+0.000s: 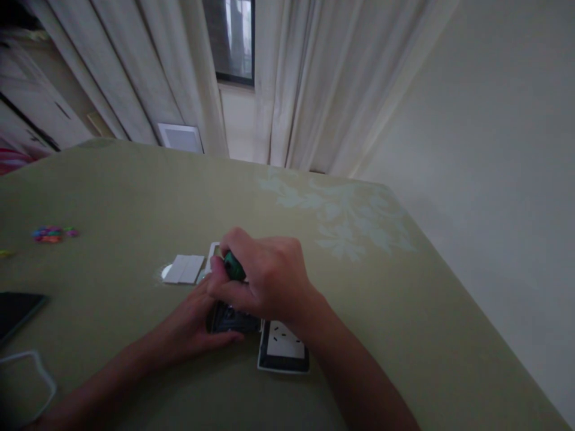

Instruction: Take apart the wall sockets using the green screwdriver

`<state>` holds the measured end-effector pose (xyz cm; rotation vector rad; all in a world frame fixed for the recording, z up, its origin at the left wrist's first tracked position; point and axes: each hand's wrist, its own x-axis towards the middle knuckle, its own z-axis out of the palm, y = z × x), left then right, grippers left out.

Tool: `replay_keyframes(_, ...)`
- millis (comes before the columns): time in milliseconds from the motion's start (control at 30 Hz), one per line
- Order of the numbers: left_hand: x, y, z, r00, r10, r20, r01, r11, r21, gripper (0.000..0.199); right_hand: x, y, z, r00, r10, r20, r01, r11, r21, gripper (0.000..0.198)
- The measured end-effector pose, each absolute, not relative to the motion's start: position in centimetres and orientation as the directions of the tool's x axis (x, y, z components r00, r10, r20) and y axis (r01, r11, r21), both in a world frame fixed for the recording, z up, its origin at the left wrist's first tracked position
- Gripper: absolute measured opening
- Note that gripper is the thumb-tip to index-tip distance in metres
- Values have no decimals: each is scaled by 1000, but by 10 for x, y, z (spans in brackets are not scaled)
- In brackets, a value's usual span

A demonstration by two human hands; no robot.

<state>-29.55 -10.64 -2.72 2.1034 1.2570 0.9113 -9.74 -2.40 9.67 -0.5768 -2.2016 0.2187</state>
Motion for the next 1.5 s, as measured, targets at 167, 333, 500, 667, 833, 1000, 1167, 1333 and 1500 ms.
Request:
replay_keyframes(167,-296,-105,-29,346,896,277,551,-433,713,82,-97,-24,97,-552,470,688,359,879,-313,12)
replay_keyframes(333,-297,-105,-32,363,887,284,565,-452,690,84,-97,-22,98,-573,437,693,380,891,-247,11)
replay_keyframes(500,-298,-106,-33,366,891,269,585,-445,678,84,-94,-21,99,-543,442,714,368,889,-271,11)
replay_keyframes(667,-297,-106,-30,364,893,264,577,-439,689,85,-95,-22,97,-526,450,722,327,890,-316,8)
replay_keyframes(833,-297,-106,-25,353,900,255,567,-423,707,80,-99,-23,96,-530,461,711,322,886,-334,8)
replay_keyframes(1000,-297,-107,-26,352,901,252,567,-420,708,82,-95,-24,101,-606,428,670,283,904,-322,6)
replay_keyframes(1167,-297,-107,-28,353,895,273,555,-435,709,86,-93,-25,103,-614,422,666,308,906,-290,6)
replay_keyframes(1333,-297,-107,-27,361,892,270,557,-439,706,86,-94,-25,104,-612,420,670,328,906,-268,8)
replay_keyframes(1500,-297,-107,-28,359,892,274,547,-439,713,86,-93,-26,104,-610,416,674,332,907,-259,9)
